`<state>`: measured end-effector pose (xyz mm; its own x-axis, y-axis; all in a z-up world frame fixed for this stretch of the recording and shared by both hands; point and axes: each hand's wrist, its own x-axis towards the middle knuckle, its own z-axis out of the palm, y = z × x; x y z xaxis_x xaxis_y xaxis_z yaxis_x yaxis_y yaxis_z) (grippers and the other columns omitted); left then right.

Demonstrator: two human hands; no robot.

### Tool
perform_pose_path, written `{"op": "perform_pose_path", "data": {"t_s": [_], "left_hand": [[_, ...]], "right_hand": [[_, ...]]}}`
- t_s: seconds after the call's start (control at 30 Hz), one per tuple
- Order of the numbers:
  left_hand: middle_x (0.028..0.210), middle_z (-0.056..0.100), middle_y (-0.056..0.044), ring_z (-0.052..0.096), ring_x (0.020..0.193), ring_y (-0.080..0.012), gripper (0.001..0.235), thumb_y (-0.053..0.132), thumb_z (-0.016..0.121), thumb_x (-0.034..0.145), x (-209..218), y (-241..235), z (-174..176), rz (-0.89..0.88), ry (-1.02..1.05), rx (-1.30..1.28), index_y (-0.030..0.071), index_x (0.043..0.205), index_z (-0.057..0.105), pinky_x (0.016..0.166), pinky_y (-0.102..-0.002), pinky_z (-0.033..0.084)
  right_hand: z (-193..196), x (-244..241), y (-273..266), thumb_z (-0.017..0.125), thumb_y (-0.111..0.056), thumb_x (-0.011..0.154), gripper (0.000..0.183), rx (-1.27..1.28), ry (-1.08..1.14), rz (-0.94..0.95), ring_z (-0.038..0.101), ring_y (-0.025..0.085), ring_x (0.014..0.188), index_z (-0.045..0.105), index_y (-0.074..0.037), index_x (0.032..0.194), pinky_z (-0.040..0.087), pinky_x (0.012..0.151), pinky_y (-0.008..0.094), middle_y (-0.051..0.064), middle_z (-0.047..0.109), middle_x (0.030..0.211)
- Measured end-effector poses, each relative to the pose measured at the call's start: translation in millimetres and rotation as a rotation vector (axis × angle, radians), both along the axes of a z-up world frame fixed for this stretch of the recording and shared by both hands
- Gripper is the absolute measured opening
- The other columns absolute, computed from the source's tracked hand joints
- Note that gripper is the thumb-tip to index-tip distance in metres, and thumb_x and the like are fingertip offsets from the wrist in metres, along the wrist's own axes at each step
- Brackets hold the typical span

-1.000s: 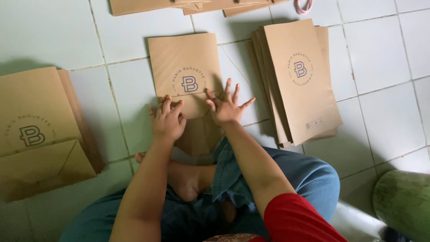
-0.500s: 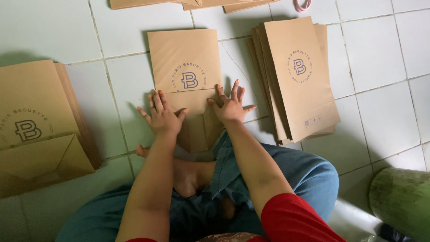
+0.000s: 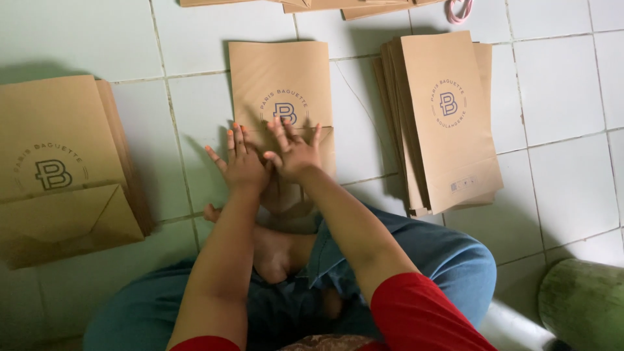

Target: The person sits on a tiled floor and folds a flat brown paper bag into a standing pouch. They open the bag, fold the bottom flaps inward, and then fold the top edges down to create a sealed top. The finished bag is placed on the floor.

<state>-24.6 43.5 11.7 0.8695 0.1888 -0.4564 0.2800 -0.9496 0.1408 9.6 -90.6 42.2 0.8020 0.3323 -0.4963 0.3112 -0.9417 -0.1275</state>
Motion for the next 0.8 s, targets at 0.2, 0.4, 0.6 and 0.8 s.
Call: {"op": "perform_pose_path", "data": {"t_s": [0.2,0.4,0.6,0.8], "left_hand": [[0.175,0.003,0.0,-0.001,0.161,-0.0206,0.092,0.062,0.048,0.098,-6,-7,30,0.049,-0.055,-0.019,0.014,0.167,0.011,0.121,-0.073,-0.011],[0.174,0.014,0.009,0.003,0.161,-0.0255,0.07,0.054,0.039,0.104,5,9,-27,0.053,-0.115,0.011,0.021,0.164,0.026,0.115,-0.079,-0.016],[0.175,0.005,0.005,0.0,0.161,-0.0243,0.085,0.058,0.049,0.099,1,5,25,-0.005,-0.024,-0.004,0.018,0.166,0.016,0.114,-0.079,-0.014],[0.175,-0.01,-0.002,-0.01,0.161,-0.0217,0.107,0.066,0.057,0.091,-3,5,57,-0.079,0.072,-0.026,0.014,0.166,0.0,0.117,-0.078,-0.009]], "right_hand": [[12,-5,-84,0.009,-0.065,0.105,0.078,-0.105,-0.053,-0.288,0.001,0.021,0.161,-0.009,-0.02,0.165,-0.015,0.113,0.08,-0.001,0.021,0.172],[28,-7,-68,0.024,-0.057,0.107,0.078,-0.093,-0.024,-0.4,0.001,0.02,0.16,-0.013,-0.02,0.164,-0.014,0.113,0.081,-0.004,0.03,0.169],[19,-8,-58,0.034,-0.056,0.106,0.082,-0.077,0.013,-0.413,-0.003,0.026,0.16,-0.013,-0.022,0.165,-0.01,0.112,0.081,-0.004,0.028,0.17],[43,-13,-63,0.048,-0.065,0.098,0.102,-0.103,0.071,-0.337,-0.007,0.024,0.16,-0.015,-0.02,0.164,-0.01,0.113,0.082,-0.003,0.022,0.172]]}}
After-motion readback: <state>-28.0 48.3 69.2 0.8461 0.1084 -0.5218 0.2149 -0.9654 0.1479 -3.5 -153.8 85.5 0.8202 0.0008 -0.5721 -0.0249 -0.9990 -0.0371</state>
